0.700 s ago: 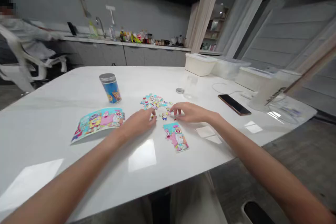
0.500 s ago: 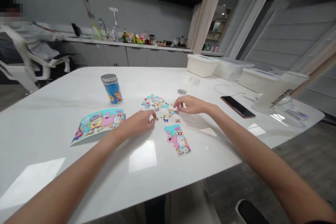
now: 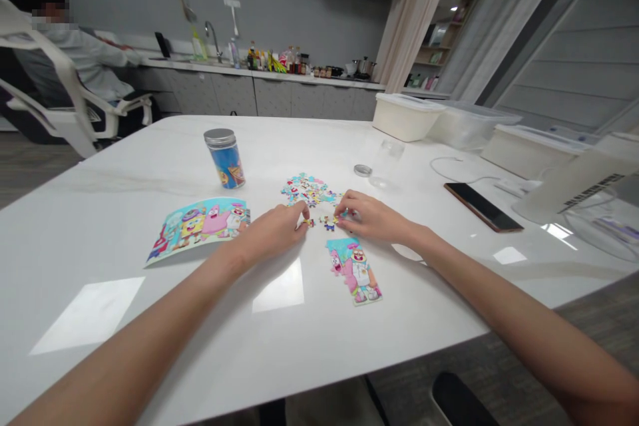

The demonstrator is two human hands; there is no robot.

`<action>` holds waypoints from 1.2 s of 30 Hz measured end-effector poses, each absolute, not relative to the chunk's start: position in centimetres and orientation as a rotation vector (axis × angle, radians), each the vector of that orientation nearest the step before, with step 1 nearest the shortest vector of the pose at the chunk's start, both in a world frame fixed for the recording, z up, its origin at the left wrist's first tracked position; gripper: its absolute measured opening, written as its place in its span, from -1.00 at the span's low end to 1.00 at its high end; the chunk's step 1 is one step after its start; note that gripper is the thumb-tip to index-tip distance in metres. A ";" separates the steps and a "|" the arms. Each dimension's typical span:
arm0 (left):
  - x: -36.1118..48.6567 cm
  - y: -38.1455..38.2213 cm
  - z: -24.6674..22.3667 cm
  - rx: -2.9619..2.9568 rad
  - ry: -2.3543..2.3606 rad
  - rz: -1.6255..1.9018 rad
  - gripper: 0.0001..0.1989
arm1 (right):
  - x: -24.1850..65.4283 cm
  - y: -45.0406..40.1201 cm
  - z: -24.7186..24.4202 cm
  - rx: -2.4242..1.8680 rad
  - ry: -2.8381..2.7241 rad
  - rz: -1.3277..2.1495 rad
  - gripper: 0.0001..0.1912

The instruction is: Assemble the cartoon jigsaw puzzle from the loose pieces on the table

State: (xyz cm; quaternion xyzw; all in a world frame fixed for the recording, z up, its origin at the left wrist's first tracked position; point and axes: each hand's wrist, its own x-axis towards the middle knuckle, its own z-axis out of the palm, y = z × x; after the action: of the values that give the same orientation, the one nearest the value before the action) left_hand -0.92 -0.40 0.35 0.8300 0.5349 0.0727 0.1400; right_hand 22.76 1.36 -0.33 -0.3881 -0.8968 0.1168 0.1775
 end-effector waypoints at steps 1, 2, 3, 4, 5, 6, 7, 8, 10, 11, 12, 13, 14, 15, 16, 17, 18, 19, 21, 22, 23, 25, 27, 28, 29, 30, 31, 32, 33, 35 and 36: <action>-0.9 -0.4 0.3 2.404 1.541 0.212 -0.75 | 22.8 1.4 -0.3 -1.082 -2.525 0.322 -0.94; -0.9 -0.4 0.2 2.408 1.537 0.214 -0.75 | 22.8 1.4 -0.4 -1.068 -2.511 0.316 -0.93; -1.0 -0.4 0.2 2.411 1.538 0.216 -0.74 | 22.8 1.3 -0.4 -1.055 -2.498 0.315 -0.91; -1.0 -0.3 0.1 2.417 1.539 0.221 -0.74 | 22.8 1.3 -0.4 -1.043 -2.488 0.317 -0.90; -1.0 -0.3 -0.1 2.425 1.540 0.229 -0.73 | 22.7 1.3 -0.4 -1.031 -2.481 0.322 -0.89; -1.1 -0.2 -0.2 2.438 1.536 0.240 -0.72 | 22.6 1.2 -0.5 -1.014 -2.479 0.326 -0.89; -1.1 -0.1 -0.3 2.456 1.521 0.257 -0.72 | 22.5 1.1 -0.4 -0.993 -2.480 0.324 -0.90; -1.1 -0.1 -0.5 2.482 1.487 0.276 -0.71 | 22.4 0.9 -0.4 -0.970 -2.483 0.315 -0.90; -1.1 -0.1 -0.8 2.546 1.370 0.315 -0.72 | 22.1 0.6 -0.3 -0.923 -2.483 0.278 -0.90; -1.0 -0.2 -0.9 2.575 1.301 0.331 -0.72 | 22.0 0.4 -0.3 -0.900 -2.483 0.259 -0.89; -0.9 -0.3 -1.0 2.600 1.235 0.344 -0.72 | 21.8 0.2 -0.3 -0.880 -2.480 0.244 -0.88; -0.7 -0.4 -1.1 2.617 1.186 0.358 -0.72 | 21.7 0.1 -0.2 -0.858 -2.475 0.235 -0.87; -0.6 -0.5 -1.1 2.629 1.158 0.378 -0.72 | 21.7 -0.1 -0.2 -0.838 -2.469 0.229 -0.86; -0.4 -0.6 -1.1 2.642 1.139 0.396 -0.73 | 21.6 -0.3 -0.2 -0.821 -2.461 0.225 -0.85; -0.3 -0.6 -1.1 2.654 1.130 0.414 -0.73 | 21.6 -0.4 -0.3 -0.807 -2.453 0.222 -0.85; -0.2 -0.7 -1.1 2.665 1.126 0.425 -0.73 | 21.5 -0.5 -0.3 -0.796 -2.447 0.221 -0.86; -0.2 -0.7 -1.1 2.673 1.124 0.429 -0.71 | 21.5 -0.6 -0.4 -0.787 -2.444 0.218 -0.86; -0.2 -0.6 -1.0 2.677 1.127 0.426 -0.70 | 21.5 -0.6 -0.5 -0.780 -2.443 0.214 -0.87; -0.3 -0.5 -1.0 2.674 1.133 0.405 -0.72 | 21.5 -0.6 -0.7 -0.777 -2.440 0.210 -0.87; -0.3 -0.5 -1.0 2.668 1.134 0.393 -0.73 | 21.5 -0.6 -0.7 -0.782 -2.436 0.209 -0.88; -0.4 -0.4 -0.9 2.659 1.131 0.384 -0.73 | 21.5 -0.7 -0.7 -0.790 -2.431 0.212 -0.88; -0.5 -0.5 -0.9 2.630 1.113 0.374 -0.74 | 21.4 -0.7 -0.7 -0.814 -2.427 0.229 -0.89; -0.6 -0.6 -0.7 2.588 1.081 0.364 -0.74 | 21.3 -0.9 -0.5 -0.840 -2.433 0.253 -0.89; -0.6 -0.6 -0.6 2.564 1.060 0.357 -0.74 | 21.2 -1.0 -0.4 -0.848 -2.441 0.266 -0.87; -0.6 -0.7 -0.4 2.542 1.041 0.349 -0.74 | 21.1 -1.0 -0.3 -0.855 -2.450 0.277 -0.86; -0.6 -0.7 -0.3 2.523 1.028 0.343 -0.75 | 21.1 -1.1 -0.2 -0.862 -2.457 0.284 -0.85; -0.6 -0.7 -0.1 2.506 1.026 0.336 -0.76 | 21.0 -1.1 -0.1 -0.874 -2.462 0.287 -0.84; -0.7 -0.7 0.0 2.492 1.033 0.329 -0.77 | 21.0 -1.1 0.0 -0.897 -2.460 0.283 -0.84; -0.8 -0.7 0.2 2.477 1.052 0.319 -0.77 | 21.1 -1.0 0.1 -0.933 -2.451 0.273 -0.84; -1.1 -0.5 0.5 2.433 1.118 0.280 -0.78 | 21.4 -0.5 0.2 -1.041 -2.399 0.242 -0.82; -1.3 -0.5 0.7 2.396 1.158 0.250 -0.78 | 21.7 -0.2 0.2 -1.104 -2.362 0.224 -0.82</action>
State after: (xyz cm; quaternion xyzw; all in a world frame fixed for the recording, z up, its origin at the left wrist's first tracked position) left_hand -1.34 -0.45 0.71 0.8719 0.4215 0.0909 0.2322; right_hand 21.66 -0.23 0.23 -0.4075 -0.8717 0.0827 0.2593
